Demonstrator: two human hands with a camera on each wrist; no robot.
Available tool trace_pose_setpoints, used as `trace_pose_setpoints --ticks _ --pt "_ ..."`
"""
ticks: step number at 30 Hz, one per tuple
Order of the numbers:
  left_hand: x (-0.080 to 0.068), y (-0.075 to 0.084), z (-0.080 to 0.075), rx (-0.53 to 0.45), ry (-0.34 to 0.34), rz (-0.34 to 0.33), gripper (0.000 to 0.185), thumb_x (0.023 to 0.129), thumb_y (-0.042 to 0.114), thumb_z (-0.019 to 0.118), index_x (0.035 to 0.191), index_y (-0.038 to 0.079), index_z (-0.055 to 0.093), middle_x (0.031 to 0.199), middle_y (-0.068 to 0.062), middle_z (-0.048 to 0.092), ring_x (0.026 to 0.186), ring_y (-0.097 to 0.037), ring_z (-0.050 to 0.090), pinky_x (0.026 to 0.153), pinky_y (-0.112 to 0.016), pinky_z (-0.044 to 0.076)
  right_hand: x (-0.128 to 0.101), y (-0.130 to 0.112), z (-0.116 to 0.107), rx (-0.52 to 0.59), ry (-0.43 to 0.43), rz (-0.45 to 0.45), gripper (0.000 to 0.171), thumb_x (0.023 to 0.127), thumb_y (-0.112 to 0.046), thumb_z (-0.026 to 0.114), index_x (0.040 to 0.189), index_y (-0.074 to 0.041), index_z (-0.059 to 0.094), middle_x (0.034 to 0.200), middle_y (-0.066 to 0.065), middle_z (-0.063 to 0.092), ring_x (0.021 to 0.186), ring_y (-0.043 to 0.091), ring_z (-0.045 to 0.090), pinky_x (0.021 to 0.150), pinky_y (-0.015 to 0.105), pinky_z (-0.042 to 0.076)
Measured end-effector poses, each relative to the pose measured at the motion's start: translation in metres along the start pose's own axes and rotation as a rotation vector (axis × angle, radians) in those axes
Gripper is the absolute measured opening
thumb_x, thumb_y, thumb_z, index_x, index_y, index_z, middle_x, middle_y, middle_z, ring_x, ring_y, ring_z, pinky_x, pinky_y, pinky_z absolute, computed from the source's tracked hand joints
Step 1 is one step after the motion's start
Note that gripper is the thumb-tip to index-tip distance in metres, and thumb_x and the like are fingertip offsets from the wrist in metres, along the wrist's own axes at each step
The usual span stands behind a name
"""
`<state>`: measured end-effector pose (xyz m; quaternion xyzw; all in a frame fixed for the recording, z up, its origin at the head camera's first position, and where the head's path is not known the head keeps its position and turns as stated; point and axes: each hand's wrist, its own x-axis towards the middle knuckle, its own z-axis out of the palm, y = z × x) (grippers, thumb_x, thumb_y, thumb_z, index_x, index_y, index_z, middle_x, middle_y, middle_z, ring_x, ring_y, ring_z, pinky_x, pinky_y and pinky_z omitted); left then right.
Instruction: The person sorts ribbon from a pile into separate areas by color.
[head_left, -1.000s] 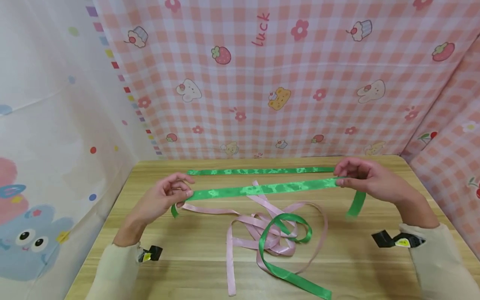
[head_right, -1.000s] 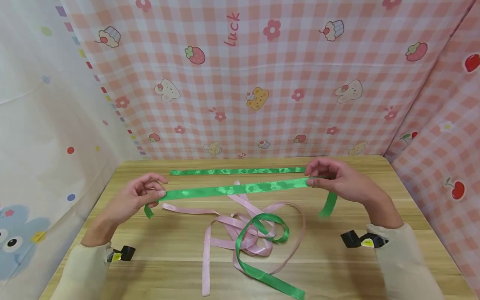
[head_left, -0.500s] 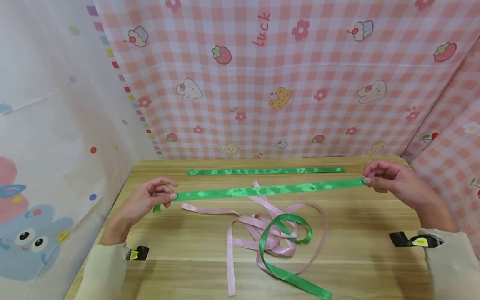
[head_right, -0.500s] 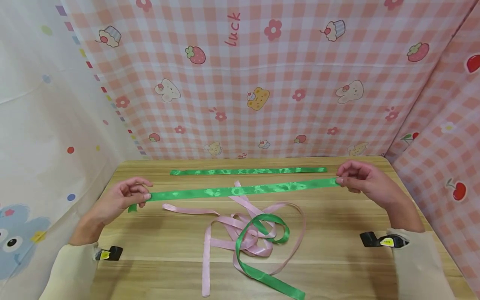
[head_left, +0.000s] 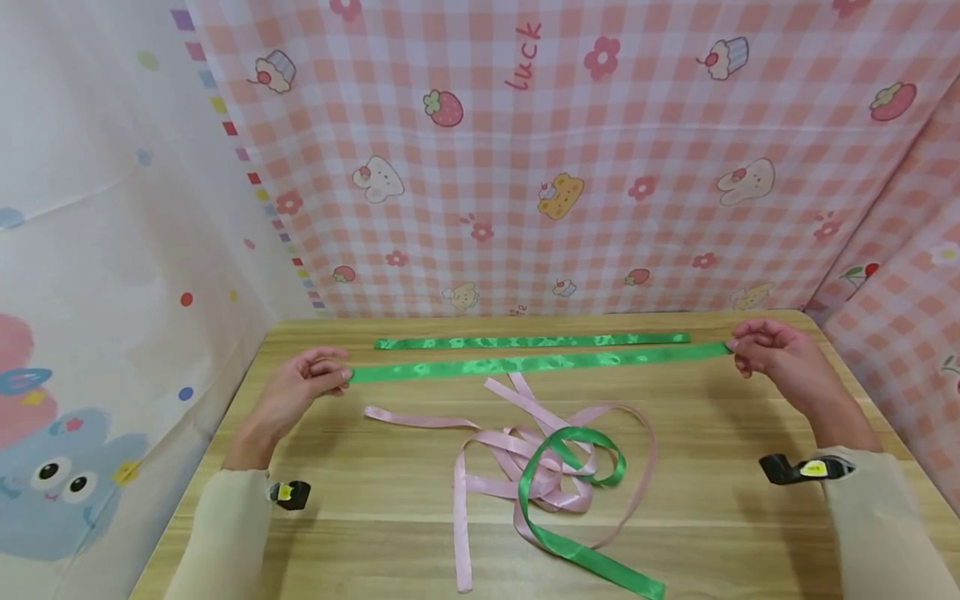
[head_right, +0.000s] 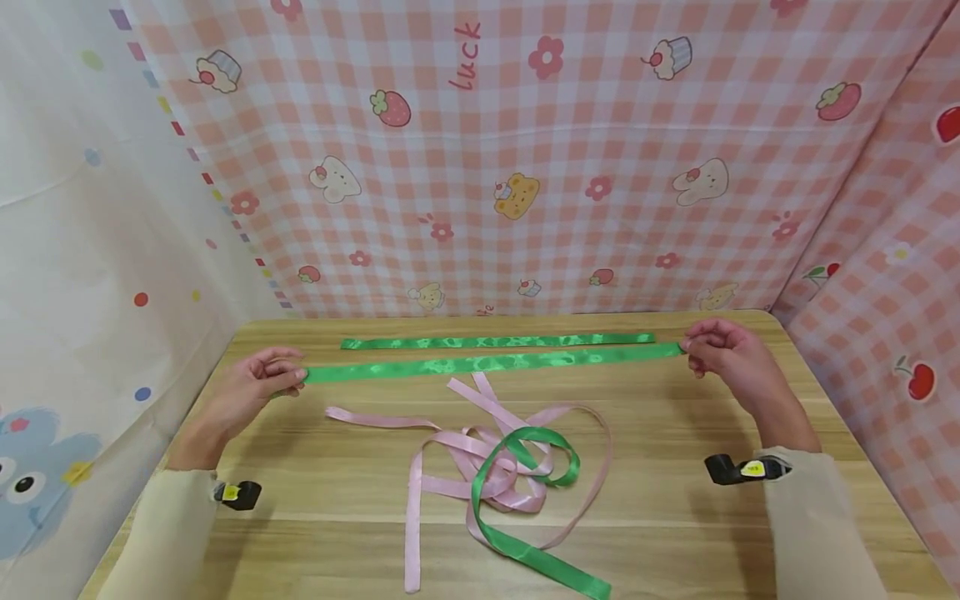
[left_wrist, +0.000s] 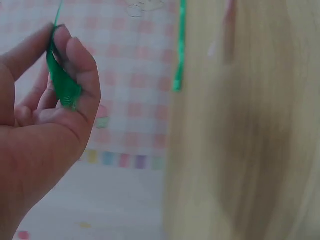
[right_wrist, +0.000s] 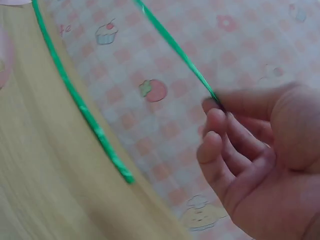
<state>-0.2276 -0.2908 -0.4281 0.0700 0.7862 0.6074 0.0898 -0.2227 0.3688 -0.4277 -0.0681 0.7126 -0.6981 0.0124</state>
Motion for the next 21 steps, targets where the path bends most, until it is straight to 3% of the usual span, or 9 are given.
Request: trace_pose_setpoints --ticks 3,9,14,21 --pt "0.014 -0.009 0.006 -0.068 0.052 -0.046 0.029 0.096 0.014 0.066 0.123 0.009 0.057 0.098 0.006 0.071 0.092 -0.015 0.068 0.087 -0.032 0.056 0.009 0.012 0.001 0.069 0.075 0.023 0.014 0.097 0.001 0.059 0.102 -0.012 0.059 0.082 -0.005 0.07 0.069 0.009 0.065 0.06 0.021 0.054" --pt "0.042 -0.018 0.017 -0.169 0.149 -0.15 0.038 0.095 0.011 0.066 0.129 0.001 0.05 0.102 0.002 0.066 0.094 -0.015 0.067 0.095 -0.036 0.054 0.025 0.03 0.009 0.165 0.218 0.058 0.021 0.094 0.008 0.058 0.108 -0.004 0.047 0.077 -0.005 0.073 0.067 0.007 0.069 0.06 0.02 0.056" --pt "0.06 -0.026 0.025 -0.229 0.201 -0.197 0.049 0.096 0.004 0.063 0.138 -0.007 0.041 0.104 -0.003 0.067 0.091 -0.012 0.065 0.095 -0.034 0.053 0.036 0.047 0.013 0.118 0.334 0.102 0.021 0.094 0.008 0.058 0.105 -0.005 0.047 0.069 -0.006 0.071 0.06 0.006 0.067 0.055 0.02 0.055" --pt "0.076 -0.04 0.034 -0.173 0.31 -0.276 0.048 0.094 0.006 0.065 0.137 -0.003 0.045 0.091 0.003 0.066 0.081 -0.01 0.066 0.084 -0.026 0.056 0.044 0.069 0.018 0.045 0.458 0.2 0.019 0.094 0.005 0.058 0.103 -0.007 0.047 0.062 -0.011 0.067 0.052 0.005 0.062 0.048 0.019 0.051"
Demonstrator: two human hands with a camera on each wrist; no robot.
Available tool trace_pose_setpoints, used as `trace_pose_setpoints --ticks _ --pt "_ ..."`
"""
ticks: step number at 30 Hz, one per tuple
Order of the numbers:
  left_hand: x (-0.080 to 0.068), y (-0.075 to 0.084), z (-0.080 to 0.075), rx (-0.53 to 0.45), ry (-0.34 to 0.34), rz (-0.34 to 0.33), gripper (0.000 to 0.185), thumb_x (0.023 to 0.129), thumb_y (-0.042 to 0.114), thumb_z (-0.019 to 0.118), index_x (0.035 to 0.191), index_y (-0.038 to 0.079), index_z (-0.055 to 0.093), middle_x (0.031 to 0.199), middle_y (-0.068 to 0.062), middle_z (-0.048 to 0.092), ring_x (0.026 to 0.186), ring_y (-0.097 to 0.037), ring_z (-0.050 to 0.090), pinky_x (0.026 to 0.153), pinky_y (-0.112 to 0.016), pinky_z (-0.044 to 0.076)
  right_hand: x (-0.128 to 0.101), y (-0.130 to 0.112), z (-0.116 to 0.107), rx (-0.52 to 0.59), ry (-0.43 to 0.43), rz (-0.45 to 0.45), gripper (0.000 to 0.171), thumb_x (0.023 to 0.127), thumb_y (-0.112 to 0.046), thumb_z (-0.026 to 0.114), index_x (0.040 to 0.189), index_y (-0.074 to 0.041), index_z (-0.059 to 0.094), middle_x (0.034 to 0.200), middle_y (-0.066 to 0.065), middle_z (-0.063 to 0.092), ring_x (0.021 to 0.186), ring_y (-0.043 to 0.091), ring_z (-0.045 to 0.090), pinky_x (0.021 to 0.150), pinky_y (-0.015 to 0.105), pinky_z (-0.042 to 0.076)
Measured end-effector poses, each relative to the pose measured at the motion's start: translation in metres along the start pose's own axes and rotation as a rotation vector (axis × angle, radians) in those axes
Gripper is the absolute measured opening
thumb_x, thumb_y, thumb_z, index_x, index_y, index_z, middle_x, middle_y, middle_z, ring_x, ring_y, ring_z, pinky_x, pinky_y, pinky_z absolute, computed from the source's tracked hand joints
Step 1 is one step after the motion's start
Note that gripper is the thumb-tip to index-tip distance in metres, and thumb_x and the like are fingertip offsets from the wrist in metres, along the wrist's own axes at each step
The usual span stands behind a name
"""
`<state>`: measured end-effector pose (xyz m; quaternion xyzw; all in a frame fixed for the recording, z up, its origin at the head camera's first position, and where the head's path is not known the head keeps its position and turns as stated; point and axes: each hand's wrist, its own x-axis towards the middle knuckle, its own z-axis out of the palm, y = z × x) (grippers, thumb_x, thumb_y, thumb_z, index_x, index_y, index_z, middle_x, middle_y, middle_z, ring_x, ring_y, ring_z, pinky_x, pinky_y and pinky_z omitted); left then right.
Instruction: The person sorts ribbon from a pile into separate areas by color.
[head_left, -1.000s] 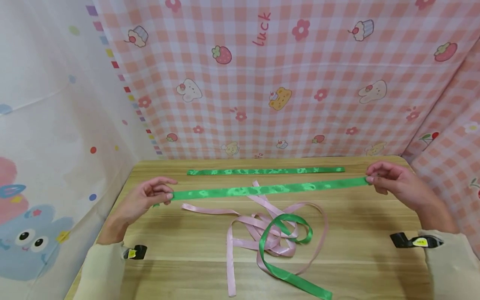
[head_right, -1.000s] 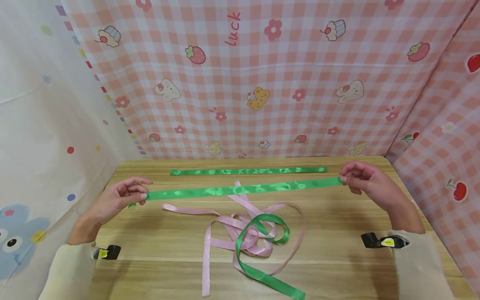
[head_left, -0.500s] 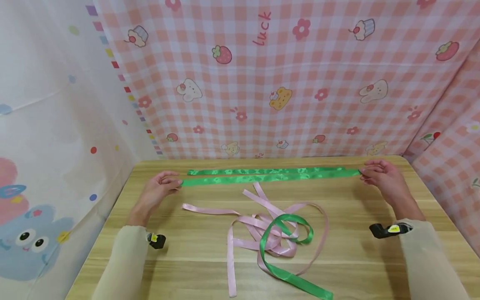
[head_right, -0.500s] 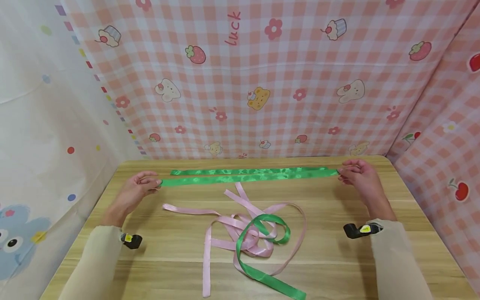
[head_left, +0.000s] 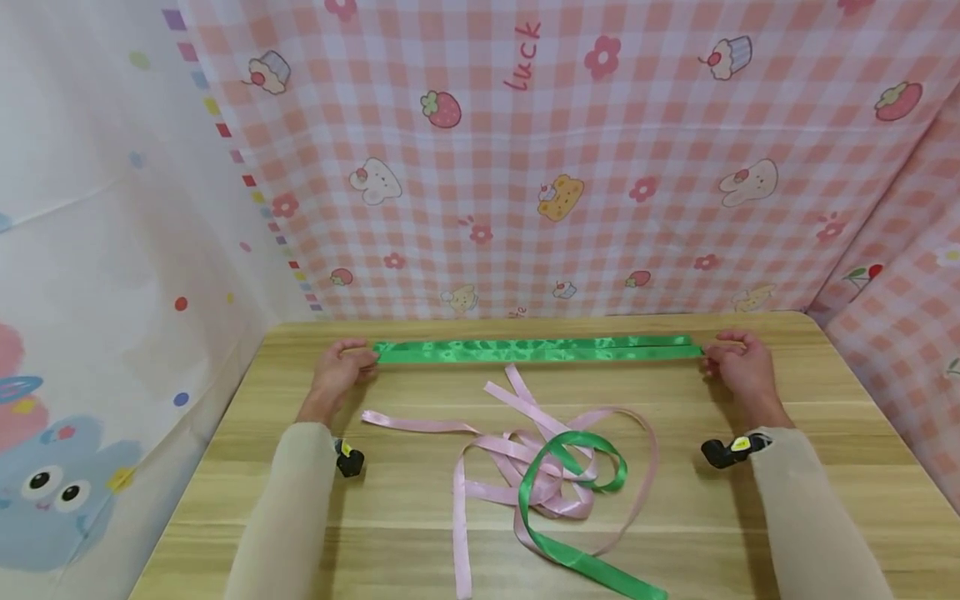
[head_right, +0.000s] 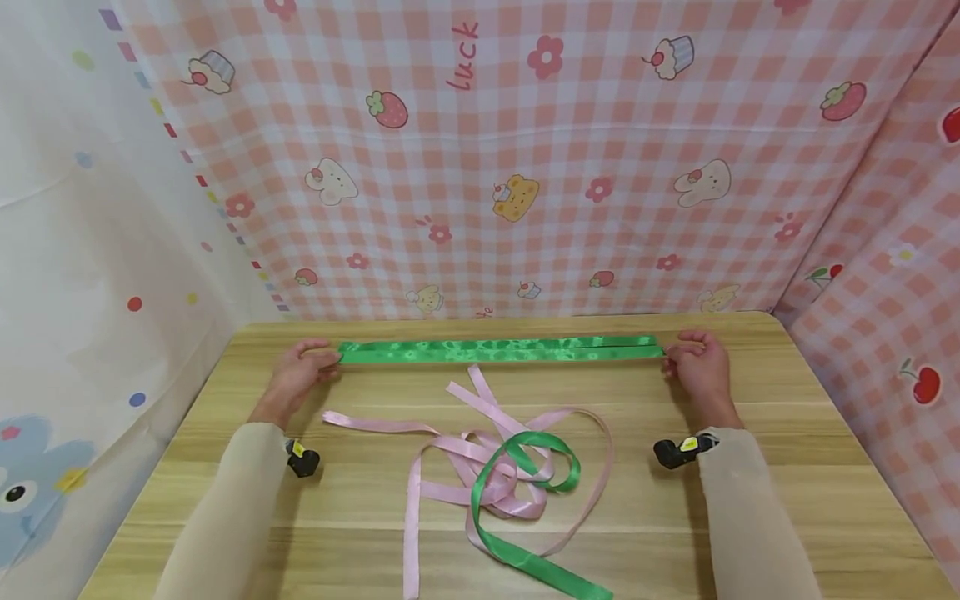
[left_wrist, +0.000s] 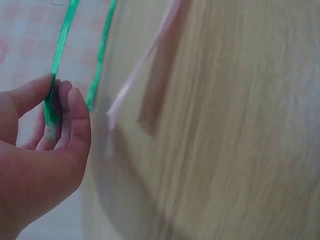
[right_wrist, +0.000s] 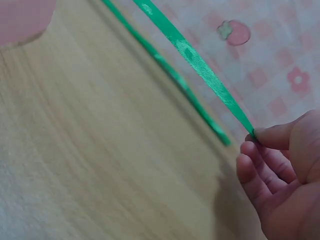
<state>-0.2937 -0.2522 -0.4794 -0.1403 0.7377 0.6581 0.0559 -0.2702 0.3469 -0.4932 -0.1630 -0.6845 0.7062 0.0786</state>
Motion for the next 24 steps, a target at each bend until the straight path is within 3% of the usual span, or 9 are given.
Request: trace_pose_setpoints --ticks 7,12,17,24 --pt "0.009 -0.009 0.008 -0.054 0.16 -0.042 0.045 0.091 0.0 0.067 0.133 -0.005 0.051 0.081 0.003 0.064 0.068 -0.005 0.063 0.07 -0.019 0.056 0.003 0.012 0.006 -0.062 0.145 0.059 0.021 0.092 0.001 0.062 0.1 -0.012 0.048 0.057 -0.013 0.062 0.046 0.003 0.055 0.042 0.018 0.045" --pt "0.012 -0.008 0.012 -0.087 0.266 -0.085 0.044 0.087 -0.003 0.071 0.127 -0.004 0.055 0.072 0.005 0.063 0.061 -0.004 0.06 0.062 -0.017 0.053 0.007 0.015 0.01 -0.253 0.218 0.066 0.02 0.09 -0.009 0.068 0.095 -0.016 0.05 0.056 -0.023 0.056 0.047 -0.002 0.05 0.044 0.017 0.041" --pt "0.015 -0.006 0.017 -0.136 0.313 -0.112 0.05 0.085 -0.003 0.073 0.13 -0.002 0.051 0.081 0.004 0.063 0.065 -0.003 0.063 0.067 -0.017 0.053 0.008 0.012 0.012 -0.398 0.256 0.067 0.018 0.09 -0.017 0.07 0.096 -0.017 0.052 0.055 -0.031 0.05 0.059 -0.006 0.049 0.058 0.016 0.04" --pt "0.017 -0.007 0.02 -0.197 0.324 -0.158 0.057 0.085 -0.002 0.073 0.135 0.001 0.046 0.102 -0.003 0.058 0.072 -0.004 0.064 0.077 -0.019 0.054 0.009 0.013 0.012 -0.401 0.281 0.073 0.018 0.09 -0.018 0.071 0.094 -0.017 0.053 0.052 -0.033 0.049 0.061 -0.009 0.049 0.068 0.017 0.039"
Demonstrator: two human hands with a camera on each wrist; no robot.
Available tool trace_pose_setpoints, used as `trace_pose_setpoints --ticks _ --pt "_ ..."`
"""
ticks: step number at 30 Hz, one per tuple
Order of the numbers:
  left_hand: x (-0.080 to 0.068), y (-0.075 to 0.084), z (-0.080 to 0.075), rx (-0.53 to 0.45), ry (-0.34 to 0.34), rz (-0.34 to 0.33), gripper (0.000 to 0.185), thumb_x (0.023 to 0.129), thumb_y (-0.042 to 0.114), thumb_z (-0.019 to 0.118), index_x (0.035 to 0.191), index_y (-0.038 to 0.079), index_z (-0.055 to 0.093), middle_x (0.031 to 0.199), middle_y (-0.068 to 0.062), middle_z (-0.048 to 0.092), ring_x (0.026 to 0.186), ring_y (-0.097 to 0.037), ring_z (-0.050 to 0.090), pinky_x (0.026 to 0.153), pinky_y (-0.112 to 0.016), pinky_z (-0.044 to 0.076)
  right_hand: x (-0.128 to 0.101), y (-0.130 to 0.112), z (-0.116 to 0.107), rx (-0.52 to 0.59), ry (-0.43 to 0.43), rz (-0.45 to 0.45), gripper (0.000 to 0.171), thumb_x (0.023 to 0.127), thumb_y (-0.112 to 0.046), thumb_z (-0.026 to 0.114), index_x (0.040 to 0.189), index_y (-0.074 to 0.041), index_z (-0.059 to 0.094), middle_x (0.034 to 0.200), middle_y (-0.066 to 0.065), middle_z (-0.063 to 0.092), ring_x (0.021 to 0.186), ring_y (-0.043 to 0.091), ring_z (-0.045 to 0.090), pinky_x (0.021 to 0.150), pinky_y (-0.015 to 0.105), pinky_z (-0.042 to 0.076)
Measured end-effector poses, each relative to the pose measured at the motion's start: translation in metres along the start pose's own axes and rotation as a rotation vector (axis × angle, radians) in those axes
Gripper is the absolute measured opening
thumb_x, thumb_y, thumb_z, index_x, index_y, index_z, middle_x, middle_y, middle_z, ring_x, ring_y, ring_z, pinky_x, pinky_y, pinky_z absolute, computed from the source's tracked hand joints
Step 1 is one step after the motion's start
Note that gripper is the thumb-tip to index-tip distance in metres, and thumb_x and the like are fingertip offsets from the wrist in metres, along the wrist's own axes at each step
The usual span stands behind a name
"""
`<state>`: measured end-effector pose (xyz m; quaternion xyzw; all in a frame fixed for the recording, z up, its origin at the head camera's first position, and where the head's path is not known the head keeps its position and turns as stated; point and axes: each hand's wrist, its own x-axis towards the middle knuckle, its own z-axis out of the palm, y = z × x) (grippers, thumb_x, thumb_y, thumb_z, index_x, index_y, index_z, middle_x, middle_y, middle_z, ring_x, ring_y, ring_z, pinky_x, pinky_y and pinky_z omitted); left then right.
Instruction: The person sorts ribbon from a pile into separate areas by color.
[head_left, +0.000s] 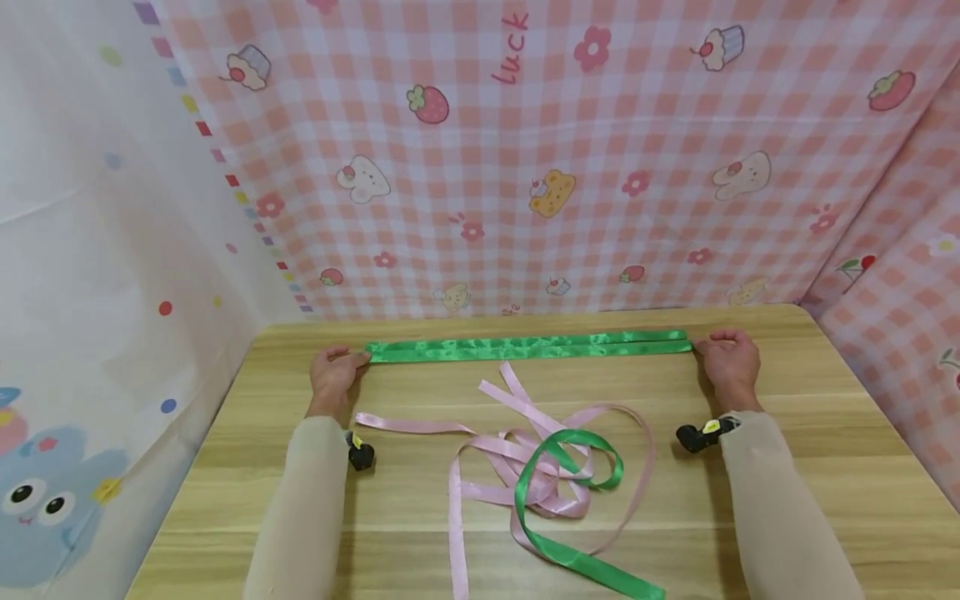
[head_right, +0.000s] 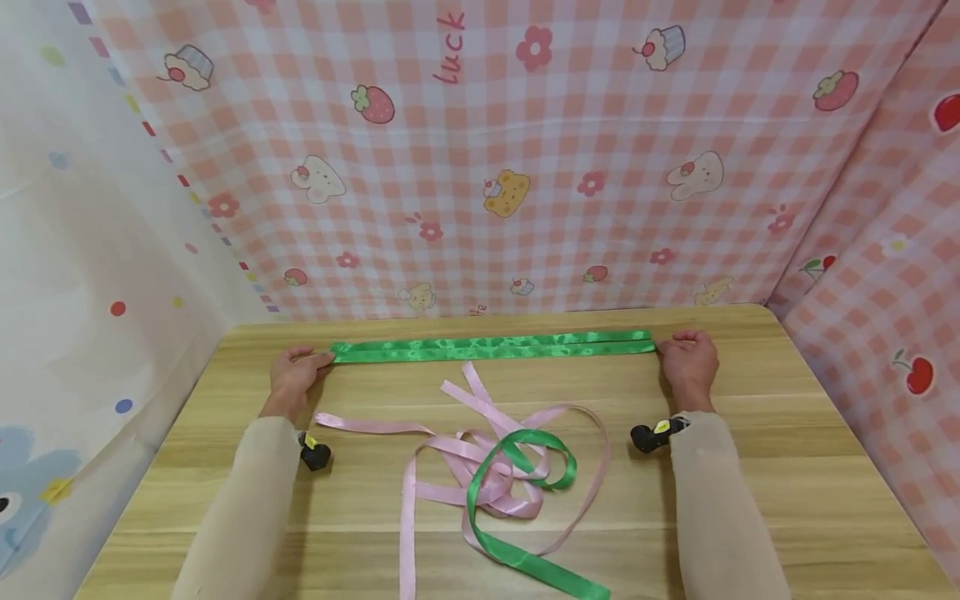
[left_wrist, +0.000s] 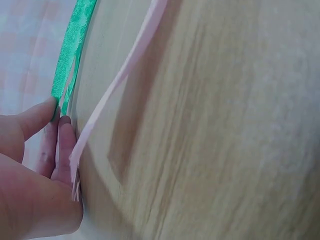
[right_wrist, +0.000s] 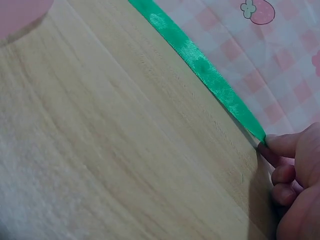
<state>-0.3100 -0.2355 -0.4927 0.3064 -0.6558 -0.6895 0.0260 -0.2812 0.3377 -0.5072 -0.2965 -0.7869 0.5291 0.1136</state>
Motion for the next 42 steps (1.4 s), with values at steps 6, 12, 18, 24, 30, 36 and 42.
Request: trace_pose_setpoints --ticks 6,12,18,24,30,36,42 --pt "-0.004 -0.001 -0.002 -0.061 -0.001 -0.009 0.061 0.084 -0.005 0.073 0.137 0.001 0.043 0.104 -0.003 0.055 0.078 -0.007 0.061 0.083 -0.021 0.055 -0.002 0.0 0.001 0.011 0.008 -0.002 0.017 0.09 -0.018 0.071 0.094 -0.018 0.054 0.052 -0.035 0.049 0.06 -0.011 0.049 0.069 0.017 0.039" --pt "-0.009 -0.001 -0.005 -0.054 -0.079 0.026 0.071 0.087 -0.003 0.071 0.148 0.005 0.034 0.122 -0.01 0.055 0.091 -0.012 0.059 0.091 -0.024 0.052 -0.004 -0.001 -0.005 0.037 -0.053 -0.03 0.018 0.091 -0.02 0.069 0.101 -0.015 0.055 0.056 -0.037 0.052 0.063 -0.013 0.051 0.068 0.013 0.04" --pt "-0.017 0.0 -0.011 0.095 -0.126 0.155 0.069 0.093 0.005 0.067 0.151 0.006 0.03 0.144 -0.019 0.051 0.12 -0.027 0.056 0.104 -0.035 0.047 -0.012 -0.004 -0.013 0.076 -0.175 -0.036 0.025 0.094 -0.022 0.067 0.112 -0.013 0.052 0.074 -0.029 0.058 0.062 0.0 0.055 0.053 0.019 0.046" --pt "-0.037 0.003 -0.008 0.177 -0.185 0.282 0.06 0.095 0.011 0.064 0.148 0.004 0.037 0.143 -0.021 0.049 0.119 -0.028 0.054 0.101 -0.038 0.047 -0.034 -0.02 -0.012 -0.073 -0.314 -0.267 0.036 0.096 -0.021 0.065 0.119 0.004 0.055 0.078 -0.022 0.057 0.065 0.002 0.057 0.058 0.021 0.049" --pt "-0.075 0.0 0.009 0.228 -0.325 0.379 0.049 0.095 0.009 0.065 0.139 0.004 0.045 0.13 -0.023 0.056 0.098 -0.01 0.06 0.084 -0.021 0.052 -0.077 -0.045 -0.001 -0.162 -0.575 -0.423 0.031 0.097 -0.022 0.065 0.112 0.004 0.058 0.087 0.002 0.065 0.074 0.011 0.058 0.062 0.027 0.052" --pt "-0.12 -0.006 0.036 0.287 -0.539 0.419 0.041 0.091 0.004 0.068 0.13 0.005 0.054 0.122 -0.026 0.063 0.098 -0.018 0.066 0.083 -0.024 0.054 -0.116 -0.054 0.013 -0.191 -0.855 -0.513 0.014 0.096 -0.011 0.063 0.102 0.001 0.063 0.092 0.014 0.063 0.081 0.021 0.056 0.066 0.027 0.049" --pt "-0.162 -0.022 0.055 0.34 -0.789 0.392 0.041 0.092 0.004 0.066 0.131 0.004 0.053 0.122 -0.027 0.063 0.101 -0.024 0.066 0.087 -0.037 0.056 -0.142 -0.049 0.023 -0.252 -0.956 -0.556 0.01 0.096 -0.007 0.062 0.103 0.0 0.062 0.092 0.009 0.061 0.084 0.019 0.053 0.07 0.024 0.047"
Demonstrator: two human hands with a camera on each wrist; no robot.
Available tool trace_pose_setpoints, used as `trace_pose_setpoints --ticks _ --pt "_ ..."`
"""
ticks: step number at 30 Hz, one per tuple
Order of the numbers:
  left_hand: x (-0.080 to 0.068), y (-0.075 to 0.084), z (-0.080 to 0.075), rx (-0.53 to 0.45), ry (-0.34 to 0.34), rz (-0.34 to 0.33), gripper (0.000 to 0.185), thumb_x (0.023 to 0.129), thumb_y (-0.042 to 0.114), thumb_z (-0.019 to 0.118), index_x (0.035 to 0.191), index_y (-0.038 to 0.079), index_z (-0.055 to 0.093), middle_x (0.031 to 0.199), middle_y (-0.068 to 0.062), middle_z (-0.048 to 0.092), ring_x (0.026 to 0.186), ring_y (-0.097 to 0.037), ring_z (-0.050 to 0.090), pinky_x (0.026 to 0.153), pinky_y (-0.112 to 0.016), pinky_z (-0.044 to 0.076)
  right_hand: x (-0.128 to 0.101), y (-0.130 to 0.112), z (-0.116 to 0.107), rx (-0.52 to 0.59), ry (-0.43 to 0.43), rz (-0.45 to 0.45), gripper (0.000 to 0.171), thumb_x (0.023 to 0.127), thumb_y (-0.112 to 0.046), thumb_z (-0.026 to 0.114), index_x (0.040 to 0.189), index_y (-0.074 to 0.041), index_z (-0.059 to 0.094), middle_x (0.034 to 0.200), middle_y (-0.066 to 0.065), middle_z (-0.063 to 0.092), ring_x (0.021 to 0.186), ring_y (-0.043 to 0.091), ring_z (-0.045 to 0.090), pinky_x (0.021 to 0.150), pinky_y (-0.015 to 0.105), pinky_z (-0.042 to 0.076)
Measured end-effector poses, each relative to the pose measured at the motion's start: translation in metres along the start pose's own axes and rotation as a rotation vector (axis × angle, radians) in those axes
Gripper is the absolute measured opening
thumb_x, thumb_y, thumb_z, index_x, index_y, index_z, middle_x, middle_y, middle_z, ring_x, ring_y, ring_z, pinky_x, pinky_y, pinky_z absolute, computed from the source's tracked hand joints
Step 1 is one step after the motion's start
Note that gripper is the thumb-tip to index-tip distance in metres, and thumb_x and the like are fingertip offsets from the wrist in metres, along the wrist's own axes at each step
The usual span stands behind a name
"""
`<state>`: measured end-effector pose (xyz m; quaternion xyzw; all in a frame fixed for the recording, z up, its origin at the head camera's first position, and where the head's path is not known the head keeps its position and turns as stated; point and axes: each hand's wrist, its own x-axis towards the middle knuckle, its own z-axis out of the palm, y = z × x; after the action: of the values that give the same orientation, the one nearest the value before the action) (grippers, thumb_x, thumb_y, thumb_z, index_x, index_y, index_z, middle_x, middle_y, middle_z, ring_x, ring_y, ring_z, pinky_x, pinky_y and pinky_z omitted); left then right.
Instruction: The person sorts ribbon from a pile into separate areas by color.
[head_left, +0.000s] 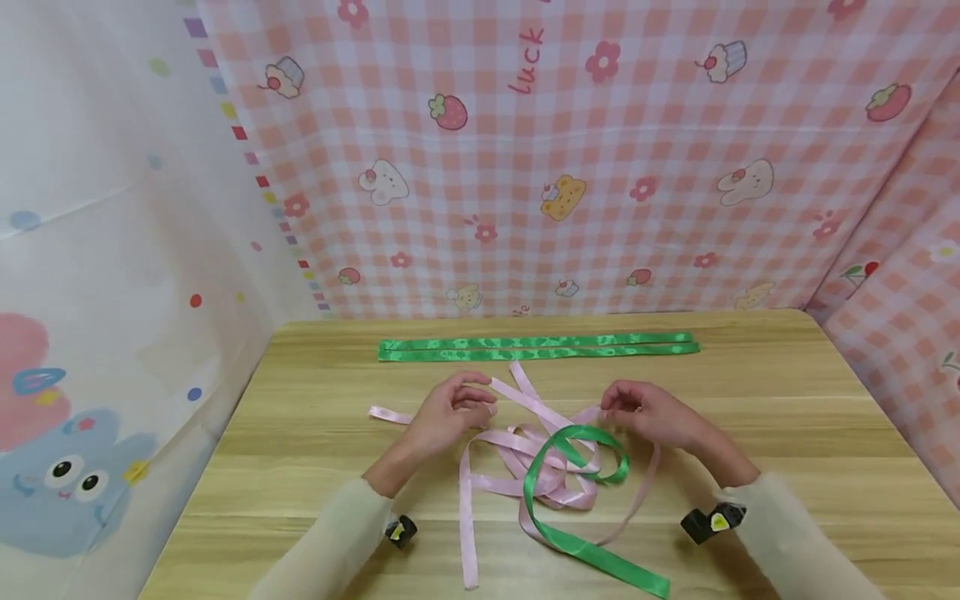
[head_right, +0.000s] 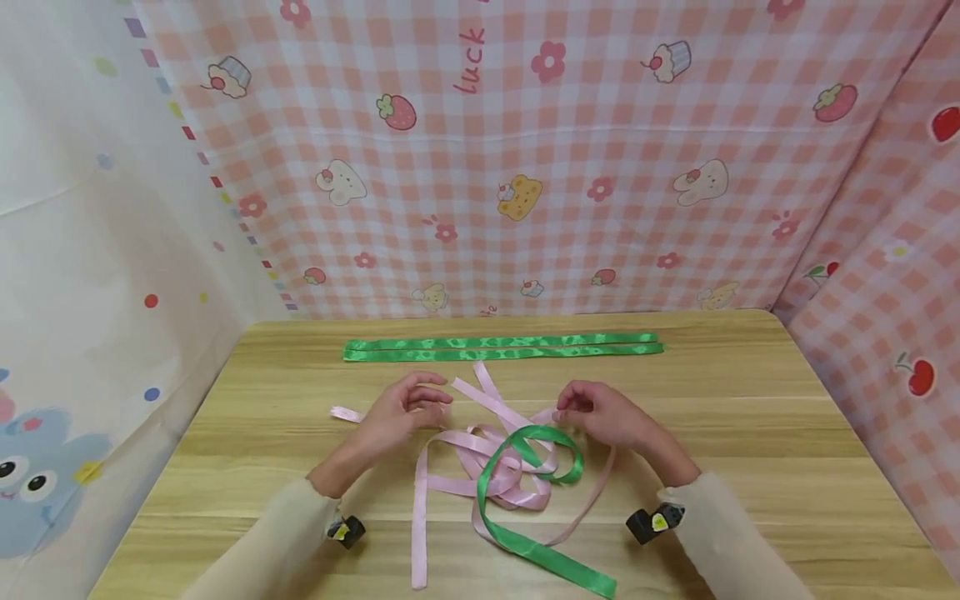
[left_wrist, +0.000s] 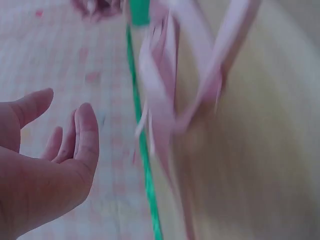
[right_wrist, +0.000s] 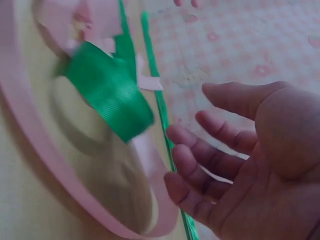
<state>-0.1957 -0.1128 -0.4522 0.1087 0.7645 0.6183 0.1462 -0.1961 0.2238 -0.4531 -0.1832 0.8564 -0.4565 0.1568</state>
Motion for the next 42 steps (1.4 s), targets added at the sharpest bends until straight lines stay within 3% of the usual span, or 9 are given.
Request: trace_pose_setpoints --ticks 5,10,16,21,24,27,33,38,42 --pt "-0.006 -0.007 0.027 0.066 -0.175 -0.006 0.041 0.093 0.004 0.067 0.13 -0.001 0.051 0.119 -0.023 0.064 0.103 -0.022 0.065 0.085 -0.029 0.054 -0.006 0.002 0.014 -0.043 -0.008 0.045 0.009 0.095 -0.008 0.064 0.1 -0.001 0.06 0.087 0.005 0.057 0.079 0.017 0.05 0.065 0.023 0.044" --pt "-0.007 -0.012 0.04 0.114 -0.265 -0.041 0.039 0.093 0.004 0.067 0.129 0.0 0.052 0.112 -0.018 0.066 0.097 -0.02 0.066 0.081 -0.032 0.056 -0.012 0.006 0.023 -0.051 -0.016 0.107 0.012 0.091 -0.007 0.067 0.097 -0.003 0.058 0.077 0.003 0.054 0.07 0.016 0.048 0.057 0.023 0.04" --pt "-0.01 -0.012 0.052 0.212 -0.261 -0.093 0.042 0.089 0.014 0.074 0.127 0.007 0.056 0.099 -0.003 0.07 0.085 -0.013 0.066 0.072 -0.026 0.053 -0.015 0.005 0.03 -0.047 -0.005 0.138 0.017 0.089 -0.005 0.071 0.096 -0.004 0.055 0.073 0.003 0.051 0.063 0.015 0.049 0.05 0.023 0.04" --pt "-0.013 -0.012 0.061 0.362 -0.209 -0.084 0.045 0.086 0.022 0.078 0.125 0.012 0.058 0.092 0.004 0.072 0.082 -0.007 0.065 0.073 -0.024 0.049 -0.014 0.001 0.033 -0.026 -0.027 0.116 0.021 0.086 0.003 0.07 0.098 -0.002 0.054 0.07 0.002 0.049 0.06 0.014 0.048 0.05 0.023 0.039" --pt "-0.014 -0.012 0.064 0.393 -0.186 -0.089 0.046 0.084 0.019 0.079 0.125 0.014 0.058 0.09 0.005 0.073 0.081 -0.007 0.066 0.074 -0.025 0.048 -0.014 -0.003 0.034 -0.012 -0.025 0.121 0.023 0.085 0.004 0.069 0.1 -0.003 0.054 0.072 0.004 0.05 0.063 0.016 0.048 0.051 0.024 0.039" --pt "-0.014 -0.012 0.063 0.336 -0.178 -0.114 0.046 0.083 0.01 0.079 0.124 0.013 0.057 0.087 0.002 0.071 0.077 -0.01 0.066 0.07 -0.025 0.049 -0.013 -0.007 0.034 0.018 -0.014 0.118 0.025 0.084 0.007 0.065 0.104 -0.003 0.054 0.079 0.007 0.051 0.07 0.019 0.05 0.055 0.025 0.043" --pt "-0.015 -0.009 0.049 0.088 -0.241 -0.145 0.047 0.086 0.001 0.073 0.128 0.011 0.053 0.084 -0.004 0.066 0.073 -0.013 0.061 0.064 -0.024 0.048 -0.015 -0.012 0.028 0.154 -0.027 0.056 0.031 0.084 0.009 0.059 0.113 0.001 0.053 0.09 0.018 0.058 0.077 0.027 0.061 0.064 0.028 0.053" --pt "-0.017 -0.002 0.029 -0.117 -0.322 -0.118 0.05 0.089 0.001 0.069 0.134 0.01 0.051 0.088 -0.003 0.066 0.08 -0.014 0.064 0.076 -0.025 0.05 -0.021 -0.019 0.019 0.259 -0.068 -0.005 0.03 0.088 0.007 0.059 0.117 0.004 0.051 0.094 0.017 0.06 0.08 0.025 0.063 0.069 0.028 0.054" --pt "-0.022 0.005 0.012 -0.209 -0.331 -0.068 0.051 0.091 -0.002 0.066 0.138 0.008 0.048 0.089 0.0 0.065 0.079 -0.012 0.063 0.076 -0.025 0.052 -0.025 -0.021 0.011 0.298 -0.094 -0.045 0.029 0.091 0.0 0.066 0.116 0.004 0.052 0.097 0.017 0.061 0.082 0.016 0.061 0.071 0.026 0.053"
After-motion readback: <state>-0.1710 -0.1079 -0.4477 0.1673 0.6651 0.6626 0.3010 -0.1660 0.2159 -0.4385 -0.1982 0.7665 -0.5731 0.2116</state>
